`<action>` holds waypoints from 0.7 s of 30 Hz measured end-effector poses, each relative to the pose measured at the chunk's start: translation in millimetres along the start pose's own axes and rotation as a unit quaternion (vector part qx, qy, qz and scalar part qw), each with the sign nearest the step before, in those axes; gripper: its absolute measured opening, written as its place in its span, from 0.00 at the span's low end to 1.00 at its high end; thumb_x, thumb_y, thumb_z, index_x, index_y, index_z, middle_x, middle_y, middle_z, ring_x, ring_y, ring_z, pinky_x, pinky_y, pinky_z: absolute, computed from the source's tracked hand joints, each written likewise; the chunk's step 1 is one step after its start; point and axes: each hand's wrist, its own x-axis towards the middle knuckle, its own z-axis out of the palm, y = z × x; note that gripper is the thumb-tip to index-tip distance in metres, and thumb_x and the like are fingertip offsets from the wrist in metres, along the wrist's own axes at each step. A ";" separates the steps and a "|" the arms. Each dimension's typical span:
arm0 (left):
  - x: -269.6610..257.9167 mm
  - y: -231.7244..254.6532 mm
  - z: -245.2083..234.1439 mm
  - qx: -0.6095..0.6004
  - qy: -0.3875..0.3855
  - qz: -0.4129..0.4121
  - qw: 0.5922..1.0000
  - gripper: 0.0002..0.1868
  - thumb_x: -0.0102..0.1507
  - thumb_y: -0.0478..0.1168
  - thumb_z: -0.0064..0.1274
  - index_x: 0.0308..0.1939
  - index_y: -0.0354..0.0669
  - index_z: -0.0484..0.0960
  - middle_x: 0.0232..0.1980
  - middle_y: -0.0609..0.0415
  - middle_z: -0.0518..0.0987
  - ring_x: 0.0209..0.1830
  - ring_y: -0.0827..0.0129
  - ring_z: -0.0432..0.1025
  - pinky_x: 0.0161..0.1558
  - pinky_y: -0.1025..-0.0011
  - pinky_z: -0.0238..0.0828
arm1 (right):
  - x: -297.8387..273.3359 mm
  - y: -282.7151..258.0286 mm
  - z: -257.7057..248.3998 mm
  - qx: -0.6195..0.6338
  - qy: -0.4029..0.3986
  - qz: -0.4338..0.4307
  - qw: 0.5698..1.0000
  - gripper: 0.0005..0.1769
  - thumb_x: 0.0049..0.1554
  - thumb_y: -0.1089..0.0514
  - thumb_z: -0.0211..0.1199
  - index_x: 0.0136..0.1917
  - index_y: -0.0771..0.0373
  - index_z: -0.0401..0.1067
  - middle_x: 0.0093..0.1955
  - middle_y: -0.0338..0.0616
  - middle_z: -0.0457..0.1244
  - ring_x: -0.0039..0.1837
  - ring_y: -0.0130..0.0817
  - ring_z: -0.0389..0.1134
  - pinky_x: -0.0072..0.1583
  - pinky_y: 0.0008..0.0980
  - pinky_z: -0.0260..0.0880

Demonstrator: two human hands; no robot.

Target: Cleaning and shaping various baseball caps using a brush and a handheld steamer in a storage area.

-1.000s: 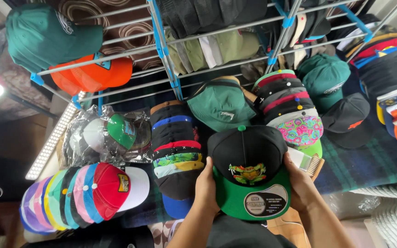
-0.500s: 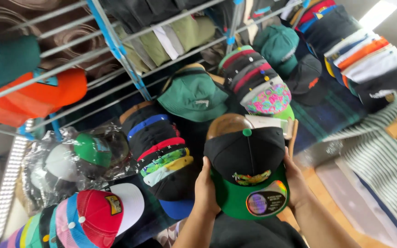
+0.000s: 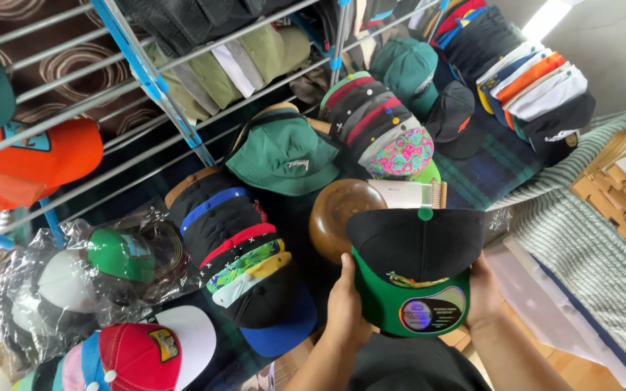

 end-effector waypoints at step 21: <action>93.9 -44.1 85.6 -0.045 0.020 0.211 0.976 0.30 0.67 0.50 0.44 0.64 0.29 0.80 0.61 0.38 0.82 0.59 0.56 0.76 0.59 0.61 0.74 | 225.3 -34.9 -176.2 -0.676 0.039 -0.206 0.706 0.26 0.55 0.49 0.52 0.64 0.58 0.74 0.65 0.49 0.67 0.68 0.43 0.63 0.65 0.42 0.62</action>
